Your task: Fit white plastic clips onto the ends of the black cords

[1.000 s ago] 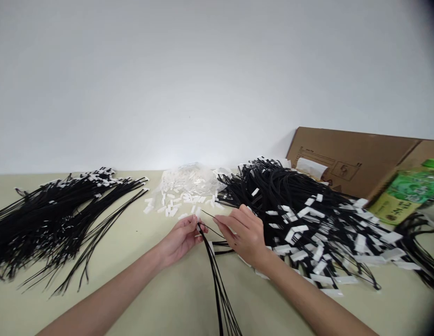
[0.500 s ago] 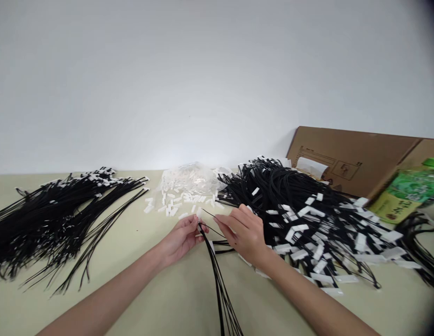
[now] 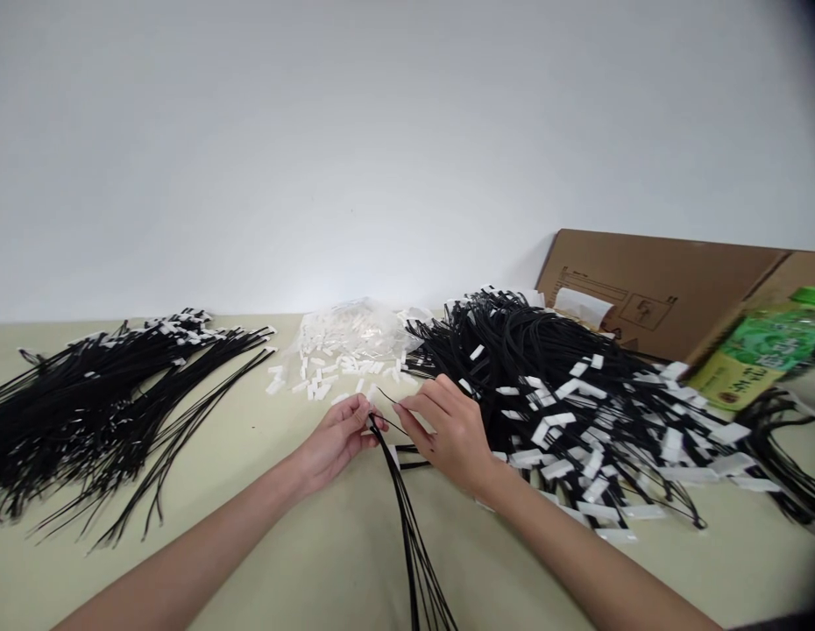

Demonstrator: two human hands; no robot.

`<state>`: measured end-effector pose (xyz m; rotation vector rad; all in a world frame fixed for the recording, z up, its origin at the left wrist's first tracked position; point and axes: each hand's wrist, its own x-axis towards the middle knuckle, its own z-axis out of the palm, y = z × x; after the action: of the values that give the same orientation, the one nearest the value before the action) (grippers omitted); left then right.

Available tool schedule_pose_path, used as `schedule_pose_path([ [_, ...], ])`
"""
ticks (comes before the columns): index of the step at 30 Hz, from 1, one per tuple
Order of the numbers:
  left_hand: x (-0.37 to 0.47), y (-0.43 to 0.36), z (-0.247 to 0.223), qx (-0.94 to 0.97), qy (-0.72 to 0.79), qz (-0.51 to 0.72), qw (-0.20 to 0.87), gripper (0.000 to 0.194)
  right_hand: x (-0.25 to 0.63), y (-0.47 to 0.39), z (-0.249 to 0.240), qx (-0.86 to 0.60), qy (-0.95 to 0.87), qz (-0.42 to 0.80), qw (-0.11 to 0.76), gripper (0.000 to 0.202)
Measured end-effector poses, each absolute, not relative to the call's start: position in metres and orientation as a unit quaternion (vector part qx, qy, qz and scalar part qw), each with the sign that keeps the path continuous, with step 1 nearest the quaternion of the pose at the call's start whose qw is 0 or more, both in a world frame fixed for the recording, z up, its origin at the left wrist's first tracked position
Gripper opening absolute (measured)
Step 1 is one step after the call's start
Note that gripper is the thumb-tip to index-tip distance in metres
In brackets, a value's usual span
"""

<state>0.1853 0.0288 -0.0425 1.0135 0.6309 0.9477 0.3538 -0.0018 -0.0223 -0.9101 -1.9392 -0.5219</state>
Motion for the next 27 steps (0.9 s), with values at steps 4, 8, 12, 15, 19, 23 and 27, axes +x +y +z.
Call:
schedule_pose_path([
  [4, 0.1858, 0.028, -0.0429, 0.492, 0.284, 0.411, 0.713, 0.021, 0.3526, -0.0032, -0.0231, -0.376, -0.801, -0.155, 0.44, 0.015],
  [8, 0.1858, 0.0283, -0.0438, 0.515, 0.28, 0.389, 0.711, 0.022, 0.3526, -0.0029, -0.0236, -0.361, -0.831, -0.062, 0.418, 0.011],
  [12, 0.1847, 0.0289, -0.045, 0.528, 0.27, 0.377, 0.712, 0.022, 0.3541, -0.0013, -0.0228, -0.369, -0.84, 0.062, 0.394, 0.026],
  [15, 0.1839, 0.0286, -0.0451, 0.53, 0.265, 0.372, 0.714, 0.021, 0.3557, -0.0009, -0.0206, -0.364, -0.829, 0.126, 0.405, 0.021],
  [19, 0.1842, 0.0275, -0.044, 0.528, 0.265, 0.367, 0.718, 0.021, 0.3566, -0.0013, -0.0159, -0.352, -0.818, 0.163, 0.426, 0.015],
  [23, 0.1846, 0.0272, -0.0427, 0.531, 0.266, 0.364, 0.717, 0.022, 0.356, 0.0007, -0.0153, -0.322, -0.831, 0.161, 0.425, 0.012],
  [27, 0.1826, 0.0283, -0.0411, 0.523, 0.291, 0.369, 0.712, 0.025, 0.3562, 0.0048, -0.0205, -0.342, -0.83, 0.101, 0.43, 0.013],
])
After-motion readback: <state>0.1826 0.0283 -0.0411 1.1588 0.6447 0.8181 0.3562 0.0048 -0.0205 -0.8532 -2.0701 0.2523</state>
